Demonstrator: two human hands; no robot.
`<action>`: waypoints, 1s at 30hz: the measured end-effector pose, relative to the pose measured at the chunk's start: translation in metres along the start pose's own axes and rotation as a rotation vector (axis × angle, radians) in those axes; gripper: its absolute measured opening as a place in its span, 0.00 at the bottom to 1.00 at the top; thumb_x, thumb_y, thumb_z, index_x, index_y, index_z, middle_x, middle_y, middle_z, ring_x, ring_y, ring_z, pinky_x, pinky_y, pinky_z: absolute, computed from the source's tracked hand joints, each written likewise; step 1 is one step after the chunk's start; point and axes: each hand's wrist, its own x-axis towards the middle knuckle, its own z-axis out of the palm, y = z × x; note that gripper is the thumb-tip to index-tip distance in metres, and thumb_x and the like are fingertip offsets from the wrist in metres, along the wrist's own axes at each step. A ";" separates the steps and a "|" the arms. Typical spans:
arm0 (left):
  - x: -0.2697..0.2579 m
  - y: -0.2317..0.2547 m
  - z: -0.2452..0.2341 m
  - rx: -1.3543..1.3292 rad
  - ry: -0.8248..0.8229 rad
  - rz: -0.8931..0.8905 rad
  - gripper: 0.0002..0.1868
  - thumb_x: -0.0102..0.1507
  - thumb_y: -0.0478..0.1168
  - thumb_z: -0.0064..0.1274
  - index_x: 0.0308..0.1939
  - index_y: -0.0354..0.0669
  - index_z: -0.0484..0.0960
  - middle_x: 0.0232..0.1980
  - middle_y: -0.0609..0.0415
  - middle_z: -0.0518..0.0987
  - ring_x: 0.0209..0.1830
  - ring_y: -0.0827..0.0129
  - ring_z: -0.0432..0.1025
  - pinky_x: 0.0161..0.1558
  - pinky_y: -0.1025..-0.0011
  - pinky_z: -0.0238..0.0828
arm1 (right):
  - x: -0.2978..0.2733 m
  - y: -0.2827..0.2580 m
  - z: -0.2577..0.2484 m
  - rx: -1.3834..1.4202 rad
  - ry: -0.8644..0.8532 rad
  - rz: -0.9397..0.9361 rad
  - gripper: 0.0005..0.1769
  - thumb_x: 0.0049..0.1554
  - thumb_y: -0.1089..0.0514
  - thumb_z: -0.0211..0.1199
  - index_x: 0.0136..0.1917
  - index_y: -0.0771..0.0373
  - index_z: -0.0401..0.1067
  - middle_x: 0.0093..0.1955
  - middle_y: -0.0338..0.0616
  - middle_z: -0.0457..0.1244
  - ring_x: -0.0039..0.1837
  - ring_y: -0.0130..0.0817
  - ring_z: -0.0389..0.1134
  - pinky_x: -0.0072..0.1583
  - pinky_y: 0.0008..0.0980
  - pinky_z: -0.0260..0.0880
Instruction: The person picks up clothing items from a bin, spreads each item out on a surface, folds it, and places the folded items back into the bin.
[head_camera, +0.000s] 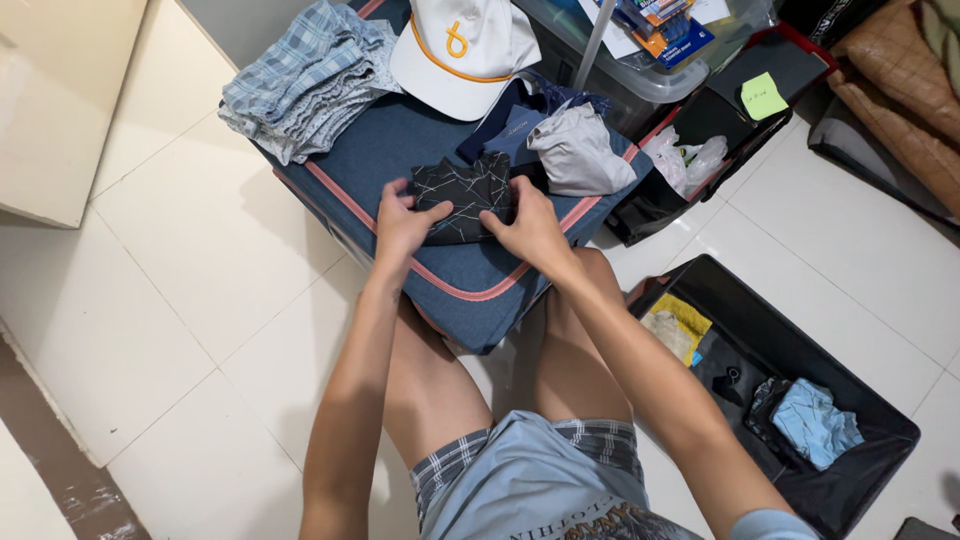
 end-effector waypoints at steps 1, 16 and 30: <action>0.001 -0.001 -0.003 0.002 -0.004 -0.002 0.52 0.52 0.37 0.79 0.74 0.32 0.64 0.63 0.40 0.79 0.55 0.61 0.81 0.53 0.68 0.84 | -0.002 -0.001 -0.001 -0.017 0.012 -0.057 0.37 0.53 0.50 0.81 0.65 0.74 0.69 0.54 0.64 0.72 0.56 0.53 0.75 0.57 0.44 0.76; -0.142 0.030 0.040 -0.735 -0.325 -0.124 0.30 0.66 0.30 0.57 0.72 0.37 0.72 0.63 0.49 0.81 0.61 0.63 0.78 0.62 0.65 0.77 | -0.086 0.010 -0.075 -0.054 -0.069 0.285 0.43 0.51 0.43 0.86 0.69 0.65 0.71 0.53 0.49 0.72 0.55 0.35 0.74 0.58 0.36 0.76; -0.215 -0.042 0.287 -0.526 -0.838 -0.483 0.33 0.65 0.32 0.60 0.75 0.38 0.68 0.66 0.46 0.80 0.63 0.62 0.76 0.63 0.64 0.74 | -0.272 0.168 -0.143 1.959 0.430 0.481 0.52 0.55 0.27 0.67 0.81 0.59 0.63 0.83 0.54 0.59 0.82 0.52 0.59 0.82 0.59 0.54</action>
